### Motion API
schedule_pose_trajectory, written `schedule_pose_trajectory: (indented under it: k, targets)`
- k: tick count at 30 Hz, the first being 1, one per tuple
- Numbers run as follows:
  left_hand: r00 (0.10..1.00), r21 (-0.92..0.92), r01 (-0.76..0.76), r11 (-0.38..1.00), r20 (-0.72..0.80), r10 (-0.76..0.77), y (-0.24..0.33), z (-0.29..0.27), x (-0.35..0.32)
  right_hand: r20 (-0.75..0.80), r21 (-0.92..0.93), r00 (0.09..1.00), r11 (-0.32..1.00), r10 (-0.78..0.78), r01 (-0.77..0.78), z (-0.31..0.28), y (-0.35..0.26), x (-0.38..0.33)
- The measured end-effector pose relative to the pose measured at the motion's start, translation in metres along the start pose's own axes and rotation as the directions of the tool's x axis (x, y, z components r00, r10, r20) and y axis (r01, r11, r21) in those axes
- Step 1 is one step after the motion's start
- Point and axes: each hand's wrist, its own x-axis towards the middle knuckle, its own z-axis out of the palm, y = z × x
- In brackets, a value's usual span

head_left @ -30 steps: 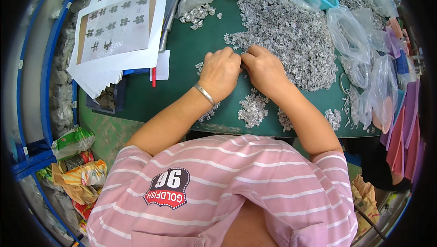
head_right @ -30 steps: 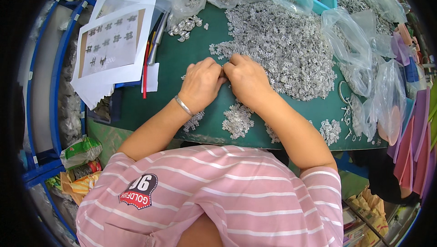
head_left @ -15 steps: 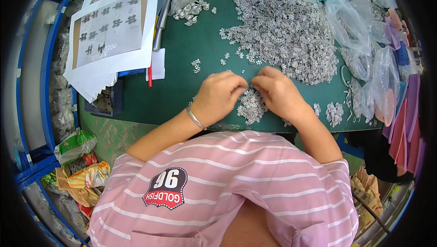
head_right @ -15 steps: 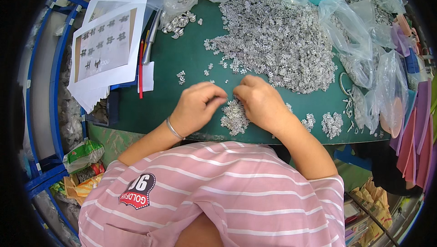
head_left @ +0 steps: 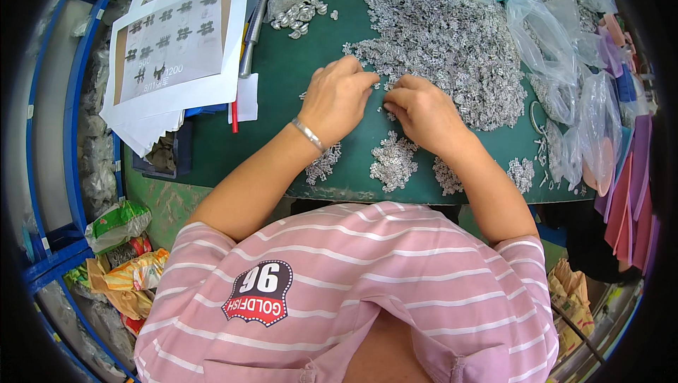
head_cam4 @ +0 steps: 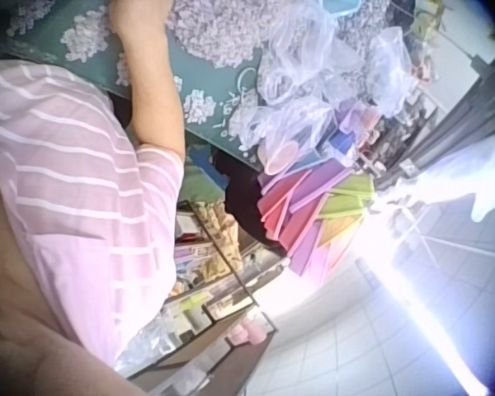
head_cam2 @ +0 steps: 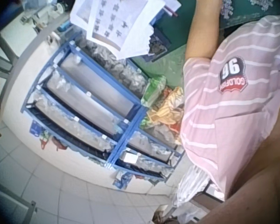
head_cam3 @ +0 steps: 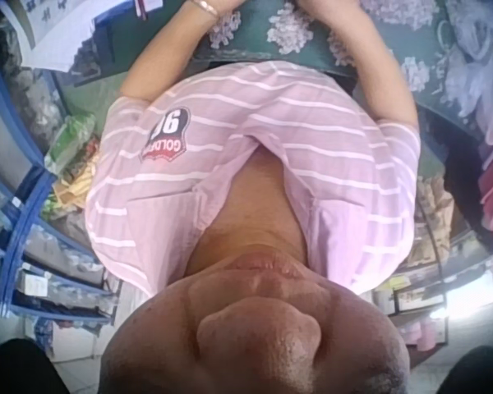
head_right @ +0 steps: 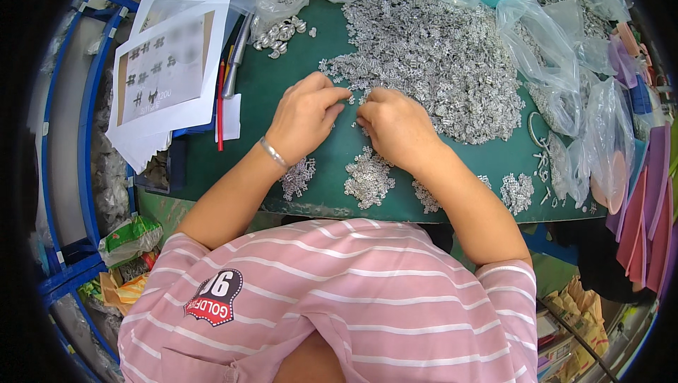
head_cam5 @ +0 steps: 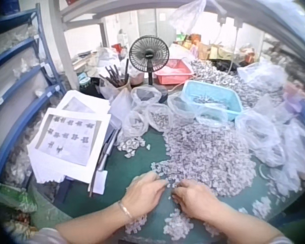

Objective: The person sorts through a pile of small metal pieces on a green table, picking them up and organizing them into smaller groups by hand.

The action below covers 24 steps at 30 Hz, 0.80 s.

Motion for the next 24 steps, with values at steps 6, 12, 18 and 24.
schedule_pose_trajectory:
  k: [6,12,18,24]
  targets:
    - [0.989,-0.053,0.138,0.989,-0.041,-0.141,-0.012,-0.004,0.009,-0.097,-0.078,0.994,0.996,-0.048,0.04,0.012,0.004,0.021]
    - [0.945,-0.098,0.327,0.94,0.046,-0.324,-0.022,-0.036,0.001,-0.067,0.006,0.998,1.0,0.01,-0.01,-0.001,0.004,0.021]
    - [0.945,-0.076,0.318,0.945,0.113,-0.309,-0.024,-0.031,-0.01,0.331,0.325,0.94,0.945,-0.086,-0.028,-0.028,-0.006,-0.016]
    - [0.961,0.018,0.235,0.972,0.146,-0.235,-0.017,-0.007,0.007,0.012,-0.033,0.999,0.998,-0.053,0.054,-0.005,-0.008,0.015]
